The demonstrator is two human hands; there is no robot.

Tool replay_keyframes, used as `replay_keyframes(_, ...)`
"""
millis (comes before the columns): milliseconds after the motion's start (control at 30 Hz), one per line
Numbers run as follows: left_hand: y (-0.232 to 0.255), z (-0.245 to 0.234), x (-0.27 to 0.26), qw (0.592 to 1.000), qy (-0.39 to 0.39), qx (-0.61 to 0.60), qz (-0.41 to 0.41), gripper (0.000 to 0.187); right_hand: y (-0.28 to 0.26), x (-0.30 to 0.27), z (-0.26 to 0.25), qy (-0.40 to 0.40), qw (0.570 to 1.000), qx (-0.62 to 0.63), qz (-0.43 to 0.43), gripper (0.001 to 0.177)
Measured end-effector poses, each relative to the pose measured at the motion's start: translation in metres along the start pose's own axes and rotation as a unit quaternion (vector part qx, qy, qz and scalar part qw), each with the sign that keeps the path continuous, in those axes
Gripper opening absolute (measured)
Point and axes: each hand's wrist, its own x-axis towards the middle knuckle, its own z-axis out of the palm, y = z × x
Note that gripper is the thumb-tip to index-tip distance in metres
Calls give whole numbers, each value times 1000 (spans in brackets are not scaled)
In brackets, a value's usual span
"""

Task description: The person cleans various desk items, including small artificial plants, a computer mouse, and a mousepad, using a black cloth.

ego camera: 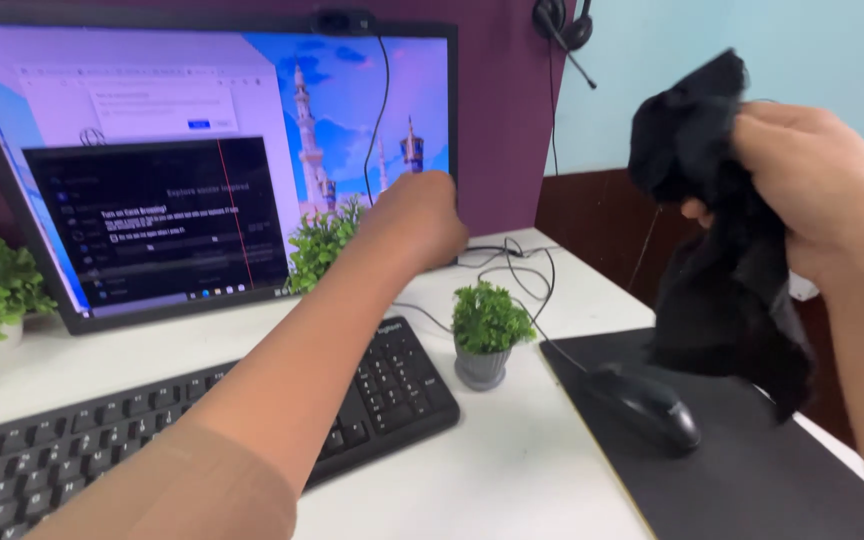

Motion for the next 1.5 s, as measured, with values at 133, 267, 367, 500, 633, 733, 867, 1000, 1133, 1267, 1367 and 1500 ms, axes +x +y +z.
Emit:
replay_keyframes(133, 21, 3, 25, 996, -17, 81, 26, 40, 3, 35, -1, -32, 980, -171, -96, 36)
replay_keyframes(267, 19, 34, 66, 975, 48, 183, 116, 45, 26, 69, 6, -51, 893, -435, -101, 43)
replay_keyframes(367, 16, 66, 97, 968, 46, 206, 136, 49, 58, 87, 10, -89, 883, -451, -99, 41)
replay_keyframes(500, 12, 98, 122, 967, 31, 202, 152, 55, 106, 113, 20, -127, 880, -433, -149, 40)
replay_keyframes(633, 12, 125, 148, 964, 20, 212, 162, 59, 126, 129, 37, -145, 869, -434, -187, 40)
replay_keyframes(733, 18, 131, 155, 963, 3, 218, 156, 55, 147, 144, 53, -170, 870, -434, -159, 40)
replay_keyframes(867, 25, 138, 176, 968, -38, 202, 147, 56, 179, 179, 73, -159, 872, -442, -137, 38)
replay_keyframes(1000, 25, 158, 202, 963, -47, 218, 155, 60, 192, 199, 85, -139, 878, -450, -87, 36)
replay_keyframes(1133, 25, 175, 219, 969, -43, 191, 153, 57, 216, 218, 98, -124, 884, -445, -74, 37)
replay_keyframes(1267, 25, 180, 229, 965, -69, 210, 142, 55, 235, 231, 121, -117, 898, -416, -79, 43)
replay_keyframes(1367, 16, 198, 253, 967, -64, 209, 131, 55, 254, 242, 137, -131, 912, -382, -73, 47)
replay_keyframes(1500, 10, 207, 265, 960, -71, 241, 122, 57, 298, 253, 161, -168, 921, -315, -157, 53)
